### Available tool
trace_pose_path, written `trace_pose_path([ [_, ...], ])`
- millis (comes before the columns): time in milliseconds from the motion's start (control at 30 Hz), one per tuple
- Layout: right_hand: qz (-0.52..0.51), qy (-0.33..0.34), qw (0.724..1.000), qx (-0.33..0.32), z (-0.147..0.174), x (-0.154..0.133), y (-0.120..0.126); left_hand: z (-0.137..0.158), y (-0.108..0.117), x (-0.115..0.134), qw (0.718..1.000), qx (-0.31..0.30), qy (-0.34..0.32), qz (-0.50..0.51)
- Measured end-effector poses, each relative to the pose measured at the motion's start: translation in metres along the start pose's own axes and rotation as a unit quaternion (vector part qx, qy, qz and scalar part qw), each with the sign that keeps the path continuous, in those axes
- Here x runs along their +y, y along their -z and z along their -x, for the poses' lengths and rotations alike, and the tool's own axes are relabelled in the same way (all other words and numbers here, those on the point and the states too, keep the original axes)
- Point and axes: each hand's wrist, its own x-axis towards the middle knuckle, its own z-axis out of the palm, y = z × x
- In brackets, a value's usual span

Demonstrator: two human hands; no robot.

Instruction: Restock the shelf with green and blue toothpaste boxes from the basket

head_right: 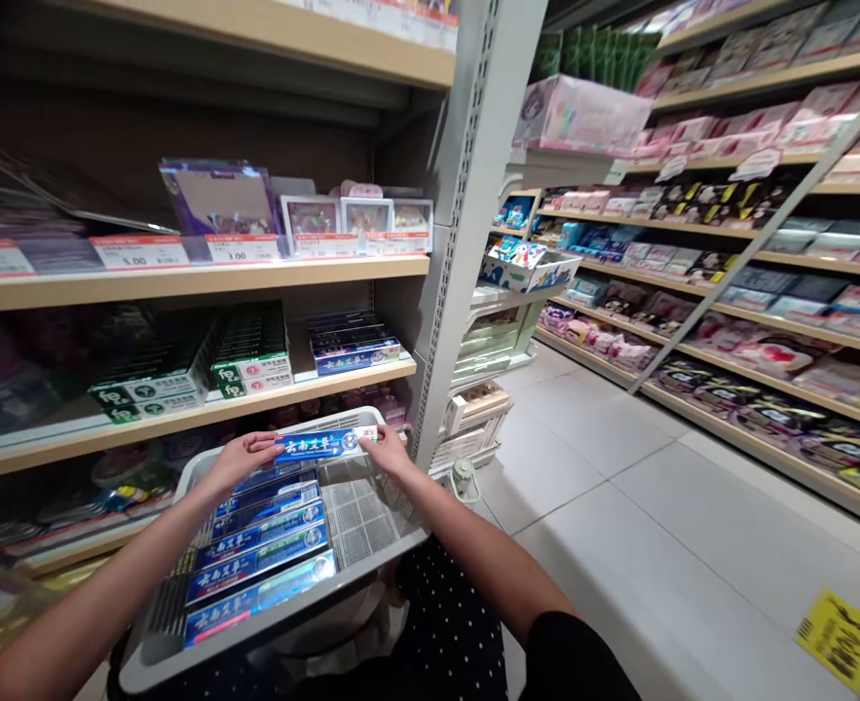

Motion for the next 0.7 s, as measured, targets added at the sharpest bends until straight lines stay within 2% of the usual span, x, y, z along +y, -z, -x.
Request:
trace_pose_path([
  [133,0.065,0.132,0.986,0.078,-0.032,-0.046,0.041,-0.015,-0.048,0.049,0.985,0.046,-0.169,0.007],
  [233,0.100,0.214,0.966,0.103,-0.061,-0.075,0.063,-0.032,-0.080,0.078,0.966,0.084,-0.242,0.019],
  [333,0.159,0.247,0.946,0.137,-0.088,-0.089,0.072,-0.050,-0.101,0.087,0.960,0.119,-0.252,0.013],
  [467,0.219,0.230,0.934,0.163,-0.109,-0.087,0.068,-0.070,-0.114,0.077,0.949,0.179,-0.259,-0.005],
  [700,0.221,0.234,0.935,0.149,-0.120,-0.086,0.066,-0.079,-0.114,0.071,0.953,0.160,-0.257,0.004],
])
